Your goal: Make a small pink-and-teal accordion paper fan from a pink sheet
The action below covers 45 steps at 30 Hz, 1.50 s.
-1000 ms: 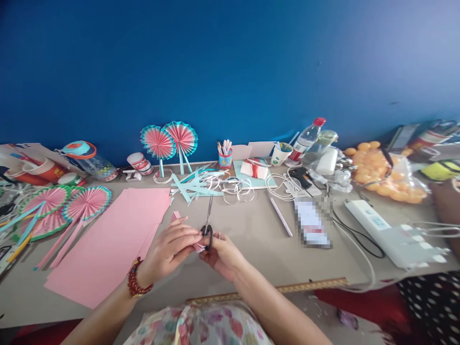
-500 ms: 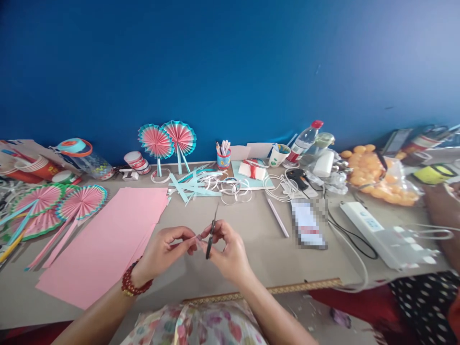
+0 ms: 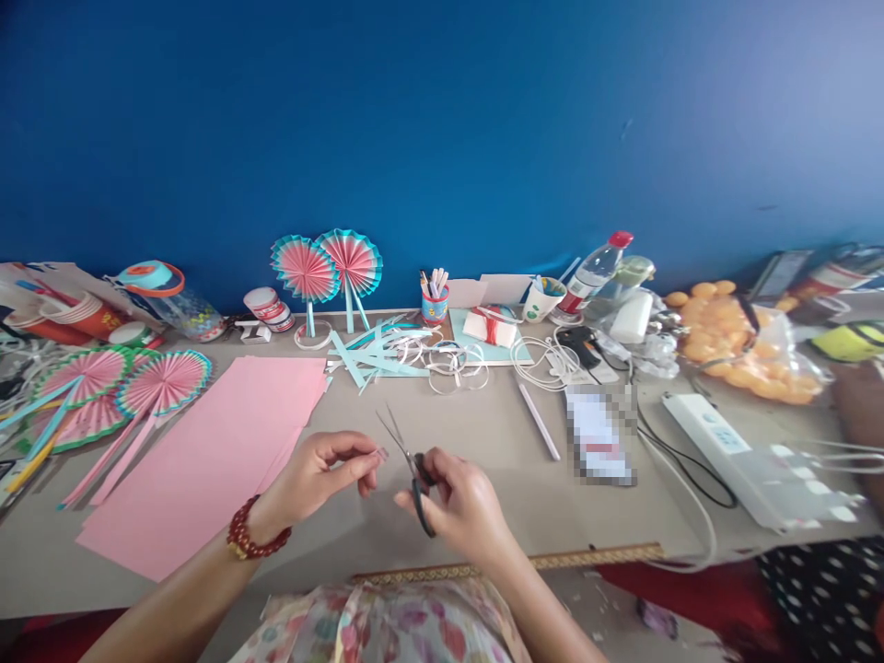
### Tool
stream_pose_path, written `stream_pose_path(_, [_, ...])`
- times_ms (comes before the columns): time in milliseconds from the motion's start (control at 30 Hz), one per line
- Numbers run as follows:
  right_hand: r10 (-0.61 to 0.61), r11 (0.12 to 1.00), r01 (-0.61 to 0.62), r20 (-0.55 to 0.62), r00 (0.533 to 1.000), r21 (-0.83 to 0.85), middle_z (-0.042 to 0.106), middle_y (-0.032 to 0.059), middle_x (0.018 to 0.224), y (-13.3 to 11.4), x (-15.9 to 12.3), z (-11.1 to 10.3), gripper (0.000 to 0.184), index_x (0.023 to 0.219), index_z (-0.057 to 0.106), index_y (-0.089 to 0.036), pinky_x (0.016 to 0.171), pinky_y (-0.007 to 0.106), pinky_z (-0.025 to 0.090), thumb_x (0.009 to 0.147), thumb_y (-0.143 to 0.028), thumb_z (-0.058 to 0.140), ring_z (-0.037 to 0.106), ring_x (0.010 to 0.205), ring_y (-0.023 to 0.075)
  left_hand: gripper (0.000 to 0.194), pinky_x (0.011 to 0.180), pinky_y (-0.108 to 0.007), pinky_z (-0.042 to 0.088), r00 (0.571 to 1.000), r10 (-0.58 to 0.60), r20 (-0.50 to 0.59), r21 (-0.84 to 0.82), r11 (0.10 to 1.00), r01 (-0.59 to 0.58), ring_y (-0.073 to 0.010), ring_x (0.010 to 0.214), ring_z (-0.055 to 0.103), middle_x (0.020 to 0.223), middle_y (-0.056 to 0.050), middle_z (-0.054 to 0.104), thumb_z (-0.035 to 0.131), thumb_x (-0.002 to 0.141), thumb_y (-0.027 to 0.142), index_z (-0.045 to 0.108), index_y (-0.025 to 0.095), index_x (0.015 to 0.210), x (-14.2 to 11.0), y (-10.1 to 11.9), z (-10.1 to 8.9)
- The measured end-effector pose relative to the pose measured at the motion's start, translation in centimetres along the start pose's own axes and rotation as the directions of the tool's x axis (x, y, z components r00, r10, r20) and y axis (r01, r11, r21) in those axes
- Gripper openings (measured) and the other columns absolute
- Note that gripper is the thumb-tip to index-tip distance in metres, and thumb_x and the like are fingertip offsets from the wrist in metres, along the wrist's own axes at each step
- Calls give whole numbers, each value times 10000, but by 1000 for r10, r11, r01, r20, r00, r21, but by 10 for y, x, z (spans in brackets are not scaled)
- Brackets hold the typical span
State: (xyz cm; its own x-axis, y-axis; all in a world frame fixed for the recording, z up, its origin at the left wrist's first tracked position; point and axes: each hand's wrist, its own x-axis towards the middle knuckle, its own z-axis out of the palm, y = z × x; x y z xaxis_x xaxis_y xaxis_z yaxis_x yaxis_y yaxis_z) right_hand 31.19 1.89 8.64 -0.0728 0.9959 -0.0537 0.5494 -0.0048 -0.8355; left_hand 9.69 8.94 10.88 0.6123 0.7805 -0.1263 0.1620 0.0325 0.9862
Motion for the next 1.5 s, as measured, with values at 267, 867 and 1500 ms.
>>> stream_pose_path(267, [9, 986, 12, 122, 992, -165, 586, -37, 696, -7, -24, -15, 331, 742, 446, -232, 571, 236, 309, 760, -433, 708, 485, 601, 129, 239, 634, -242, 520, 999, 17, 46, -78, 997, -14, -140, 611, 672, 703, -38, 710, 613, 909, 368, 714, 152, 933, 0, 1, 3])
stream_pose_path(867, [8, 966, 14, 86, 996, -256, 606, -9, 712, -20, -22, -20, 364, 746, 503, -227, 580, 244, 292, 724, -512, 729, 517, 631, 151, 191, 661, -268, 536, 995, 45, 88, -66, 997, -40, -143, 631, 661, 736, -43, 705, 593, 920, 300, 722, 163, 955, -5, 3, 3])
stream_pose_path(1500, [122, 980, -93, 164, 979, -175, 551, -57, 625, -26, -20, -18, 380, 681, 427, -232, 556, 234, 266, 714, -417, 757, 477, 567, 126, 187, 630, -237, 532, 997, 42, 68, -128, 991, -33, -131, 624, 668, 731, -37, 709, 609, 929, 309, 722, 160, 934, -6, 1, 6])
